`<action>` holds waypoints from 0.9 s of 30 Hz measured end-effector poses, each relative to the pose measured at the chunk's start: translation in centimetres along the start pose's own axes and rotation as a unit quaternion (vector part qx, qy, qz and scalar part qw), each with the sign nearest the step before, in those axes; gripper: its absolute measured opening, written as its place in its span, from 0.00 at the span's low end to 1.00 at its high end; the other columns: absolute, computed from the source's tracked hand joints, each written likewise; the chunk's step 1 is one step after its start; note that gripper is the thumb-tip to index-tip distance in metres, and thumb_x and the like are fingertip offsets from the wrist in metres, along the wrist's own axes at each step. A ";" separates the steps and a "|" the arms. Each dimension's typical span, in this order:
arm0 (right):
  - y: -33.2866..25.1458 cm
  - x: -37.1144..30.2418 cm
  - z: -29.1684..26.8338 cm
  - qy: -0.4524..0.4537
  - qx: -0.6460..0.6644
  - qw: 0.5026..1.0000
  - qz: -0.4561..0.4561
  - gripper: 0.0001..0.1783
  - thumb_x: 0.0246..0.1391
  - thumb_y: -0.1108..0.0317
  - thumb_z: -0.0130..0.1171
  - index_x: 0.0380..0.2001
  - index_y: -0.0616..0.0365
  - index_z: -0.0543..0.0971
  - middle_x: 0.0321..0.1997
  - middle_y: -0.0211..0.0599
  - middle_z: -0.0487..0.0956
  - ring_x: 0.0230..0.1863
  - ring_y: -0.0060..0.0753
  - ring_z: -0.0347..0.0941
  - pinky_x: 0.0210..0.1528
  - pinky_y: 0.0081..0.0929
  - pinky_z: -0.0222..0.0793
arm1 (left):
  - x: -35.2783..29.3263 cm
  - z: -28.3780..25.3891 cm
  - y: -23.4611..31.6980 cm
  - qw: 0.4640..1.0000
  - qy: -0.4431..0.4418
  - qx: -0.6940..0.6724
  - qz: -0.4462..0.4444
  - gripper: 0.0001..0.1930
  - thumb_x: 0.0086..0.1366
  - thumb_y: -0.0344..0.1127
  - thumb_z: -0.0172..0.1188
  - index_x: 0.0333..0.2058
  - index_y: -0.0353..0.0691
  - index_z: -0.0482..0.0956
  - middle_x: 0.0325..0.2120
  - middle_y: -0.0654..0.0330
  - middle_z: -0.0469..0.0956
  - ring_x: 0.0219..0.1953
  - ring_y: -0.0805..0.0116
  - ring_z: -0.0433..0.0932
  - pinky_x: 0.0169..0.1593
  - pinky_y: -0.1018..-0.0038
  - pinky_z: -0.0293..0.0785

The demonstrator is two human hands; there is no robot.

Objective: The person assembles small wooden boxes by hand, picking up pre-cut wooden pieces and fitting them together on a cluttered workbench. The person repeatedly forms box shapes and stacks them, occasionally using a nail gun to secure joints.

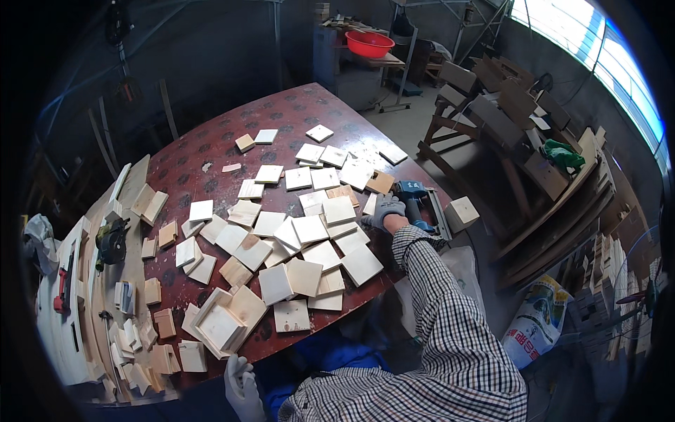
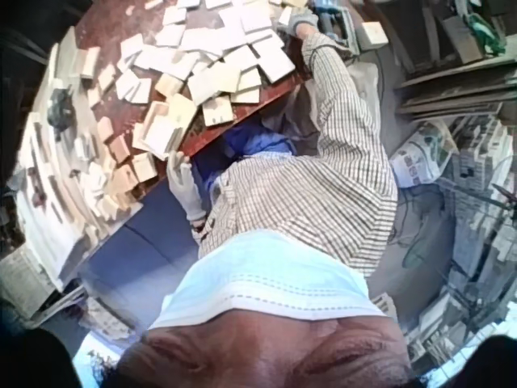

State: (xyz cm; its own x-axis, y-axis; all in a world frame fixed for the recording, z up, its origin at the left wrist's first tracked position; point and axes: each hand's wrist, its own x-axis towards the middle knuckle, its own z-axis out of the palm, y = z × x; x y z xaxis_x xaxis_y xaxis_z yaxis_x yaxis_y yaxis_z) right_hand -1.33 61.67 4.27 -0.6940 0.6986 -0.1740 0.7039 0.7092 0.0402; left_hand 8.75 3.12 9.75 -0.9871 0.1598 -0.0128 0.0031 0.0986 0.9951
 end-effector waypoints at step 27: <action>-2.8 -24.3 -11.0 0.455 0.378 0.667 -0.453 0.21 0.67 0.68 0.62 0.59 0.66 0.75 0.53 0.53 0.85 0.47 0.53 0.86 0.50 0.41 0.80 | -0.3 -0.3 0.9 1.000 -0.005 0.007 -0.008 0.30 0.75 0.41 0.58 0.68 0.27 0.67 0.57 0.49 0.77 0.52 0.65 0.78 0.57 0.70 0.74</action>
State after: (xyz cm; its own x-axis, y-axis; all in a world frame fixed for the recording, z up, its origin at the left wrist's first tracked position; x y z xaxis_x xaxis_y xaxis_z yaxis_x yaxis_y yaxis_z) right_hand 11.91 43.68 19.19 -0.4494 0.0280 0.8929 -0.4299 0.8694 -0.2436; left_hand 9.03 2.91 10.70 -0.9855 0.1670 -0.0293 -0.0099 0.1154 0.9933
